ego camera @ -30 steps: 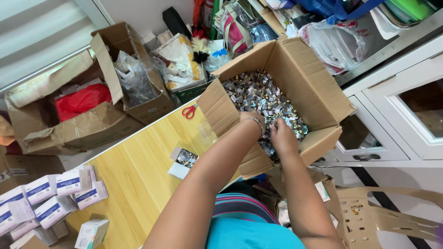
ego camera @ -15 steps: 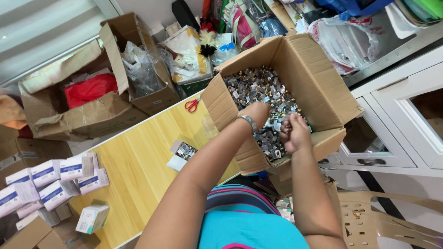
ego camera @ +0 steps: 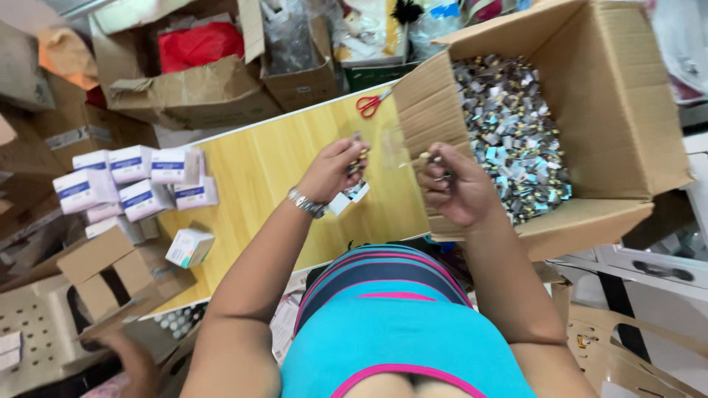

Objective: The person opens small white boxes, places small wrapped items inside from a larger cardboard box, closes the boxes, and stacks them on the table. The person repeats this process for multiple boxes.

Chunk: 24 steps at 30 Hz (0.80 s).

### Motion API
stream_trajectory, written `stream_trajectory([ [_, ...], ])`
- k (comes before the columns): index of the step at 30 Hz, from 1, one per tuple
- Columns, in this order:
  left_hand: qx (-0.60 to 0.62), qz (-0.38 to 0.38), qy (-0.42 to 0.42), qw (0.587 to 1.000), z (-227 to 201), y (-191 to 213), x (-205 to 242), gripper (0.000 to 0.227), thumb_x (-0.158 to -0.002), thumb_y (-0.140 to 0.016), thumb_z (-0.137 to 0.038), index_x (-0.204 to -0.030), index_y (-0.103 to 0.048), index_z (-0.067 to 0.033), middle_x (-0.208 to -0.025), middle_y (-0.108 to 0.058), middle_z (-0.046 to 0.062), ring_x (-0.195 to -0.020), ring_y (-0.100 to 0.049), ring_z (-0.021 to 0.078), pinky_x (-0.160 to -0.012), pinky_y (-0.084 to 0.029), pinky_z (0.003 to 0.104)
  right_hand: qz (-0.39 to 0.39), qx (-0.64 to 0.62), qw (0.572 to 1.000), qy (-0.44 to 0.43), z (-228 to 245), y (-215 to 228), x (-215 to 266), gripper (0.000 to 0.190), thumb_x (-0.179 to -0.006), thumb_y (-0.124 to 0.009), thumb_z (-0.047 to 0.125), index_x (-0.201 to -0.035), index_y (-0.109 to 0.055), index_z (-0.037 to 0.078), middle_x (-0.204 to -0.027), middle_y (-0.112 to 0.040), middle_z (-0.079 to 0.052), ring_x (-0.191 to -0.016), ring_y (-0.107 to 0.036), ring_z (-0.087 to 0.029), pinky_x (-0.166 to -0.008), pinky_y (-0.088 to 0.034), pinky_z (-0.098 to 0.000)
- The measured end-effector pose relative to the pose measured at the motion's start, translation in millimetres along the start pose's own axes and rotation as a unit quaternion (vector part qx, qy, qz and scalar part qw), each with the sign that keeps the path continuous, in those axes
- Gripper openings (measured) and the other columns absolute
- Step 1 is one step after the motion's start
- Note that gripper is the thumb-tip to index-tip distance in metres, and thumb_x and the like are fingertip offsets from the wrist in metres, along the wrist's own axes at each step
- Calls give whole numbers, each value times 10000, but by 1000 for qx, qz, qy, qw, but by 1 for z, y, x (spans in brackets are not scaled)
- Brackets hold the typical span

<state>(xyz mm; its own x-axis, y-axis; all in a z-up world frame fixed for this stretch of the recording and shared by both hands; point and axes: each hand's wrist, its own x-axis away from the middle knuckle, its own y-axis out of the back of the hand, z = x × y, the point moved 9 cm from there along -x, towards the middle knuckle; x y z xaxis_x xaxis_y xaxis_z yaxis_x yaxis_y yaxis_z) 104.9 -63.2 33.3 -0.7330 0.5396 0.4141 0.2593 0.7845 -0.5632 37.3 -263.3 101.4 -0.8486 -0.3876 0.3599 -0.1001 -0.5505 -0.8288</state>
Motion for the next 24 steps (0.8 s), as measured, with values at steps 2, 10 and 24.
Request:
stream_trajectory([
  [2, 49, -46, -2, 998, 11, 40, 28, 239, -1065, -552, -256, -1164, -612, -47, -852, -630, 26, -613, -549, 106, -535, -460, 217, 19, 30, 998, -52, -34, -14, -23, 137, -1068, -561, 269, -1033, -612, 146, -788, -519, 27, -666, -435, -81, -506, -318, -208],
  [10, 68, -110, 5, 992, 71, 93, 63, 228, -1059, -557, -270, -1137, -663, -84, -818, -623, 2, -611, -558, 82, -551, -481, 201, -183, 449, 875, -15, -113, 56, -108, 150, -1017, -615, 260, -1058, -621, 116, -745, -568, 13, -613, -473, -91, -496, -371, -263],
  [24, -114, -95, 27, 989, 61, 117, 59, 244, -1044, -559, -257, -1165, -700, -98, -750, -600, -21, -550, -543, 63, -488, -442, 211, -203, 609, 759, 108, -122, 51, -111, 222, -953, -678, 152, -1123, -711, 12, -861, -728, -50, -759, -659, -105, -689, -532, -276],
])
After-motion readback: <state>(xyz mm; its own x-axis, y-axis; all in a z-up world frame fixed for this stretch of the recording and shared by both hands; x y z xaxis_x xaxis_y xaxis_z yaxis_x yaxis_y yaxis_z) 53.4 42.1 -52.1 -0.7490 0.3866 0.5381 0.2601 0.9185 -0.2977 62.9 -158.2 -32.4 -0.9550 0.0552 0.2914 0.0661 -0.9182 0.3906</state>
